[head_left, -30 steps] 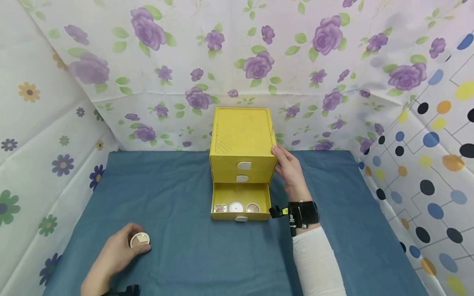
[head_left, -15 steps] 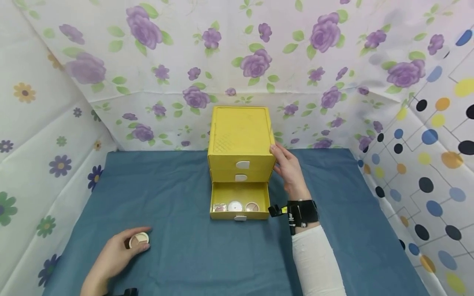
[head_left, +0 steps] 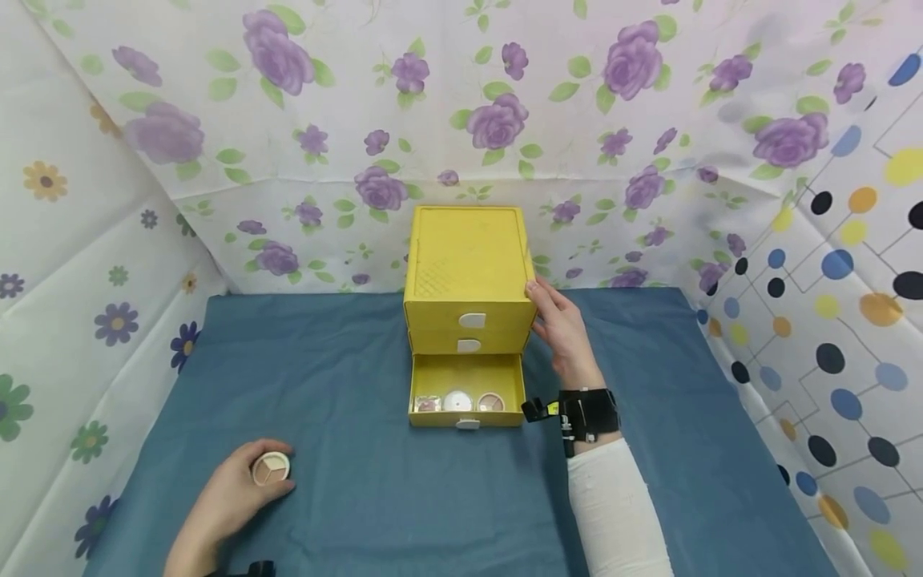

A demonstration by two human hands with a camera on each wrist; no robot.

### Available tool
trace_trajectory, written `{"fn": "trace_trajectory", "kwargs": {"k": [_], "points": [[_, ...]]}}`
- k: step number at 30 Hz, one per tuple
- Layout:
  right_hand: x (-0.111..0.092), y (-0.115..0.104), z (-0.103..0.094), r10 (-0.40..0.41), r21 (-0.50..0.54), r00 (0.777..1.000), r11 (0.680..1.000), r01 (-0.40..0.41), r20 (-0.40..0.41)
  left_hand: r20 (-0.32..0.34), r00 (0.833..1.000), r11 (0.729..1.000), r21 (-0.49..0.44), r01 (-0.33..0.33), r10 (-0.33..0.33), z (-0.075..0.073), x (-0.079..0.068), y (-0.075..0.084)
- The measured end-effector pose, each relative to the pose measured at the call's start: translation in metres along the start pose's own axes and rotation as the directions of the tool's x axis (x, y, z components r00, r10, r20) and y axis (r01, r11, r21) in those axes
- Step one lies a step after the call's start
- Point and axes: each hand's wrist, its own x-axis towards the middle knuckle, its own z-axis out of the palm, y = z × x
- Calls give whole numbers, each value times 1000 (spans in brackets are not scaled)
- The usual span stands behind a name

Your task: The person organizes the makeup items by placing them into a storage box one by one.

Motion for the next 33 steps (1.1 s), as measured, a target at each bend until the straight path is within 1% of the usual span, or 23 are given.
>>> {"fn": "trace_trajectory", "kwargs": {"k": [4, 9, 12, 15, 19, 22, 25, 29, 31, 33], "points": [[0, 0, 0, 5, -1, 1000, 1000, -5, -3, -29, 999, 999, 48, -22, 23, 2, 4, 0], [0, 0, 0, 5, -6, 1000, 1000, -5, -9, -81, 993, 996, 37, -80, 83, 3, 5, 8], [0, 0, 0, 7, -7, 1000, 1000, -7, -12, -107, 985, 990, 42, -134, 138, 4, 9, 17], [0, 0, 1, 6, -5, 1000, 1000, -6, -13, -129, 969, 977, 64, -203, 210, 5, 14, 28], [0, 0, 1, 6, -1, 1000, 1000, -6, -9, -197, 938, 958, 68, -277, 285, 11, 20, 45], [0, 0, 1, 8, -1, 1000, 1000, -8, -7, -252, 914, 947, 36, -319, 317, 17, 24, 60], [0, -1, 0, 8, -1, 1000, 1000, -8, -6, -296, 884, 928, 25, -372, 362, 22, 30, 77], [0, -2, 0, 9, -6, 1000, 1000, -10, -11, -328, 833, 889, 49, -456, 446, 30, 37, 100], [-1, -2, 0, 12, -12, 1000, 1000, -12, -12, -333, 813, 872, 60, -487, 477, 34, 40, 111], [-1, -1, 0, 15, -14, 1000, 1000, -15, -11, -326, 801, 856, 56, -514, 502, 40, 44, 121]]}}
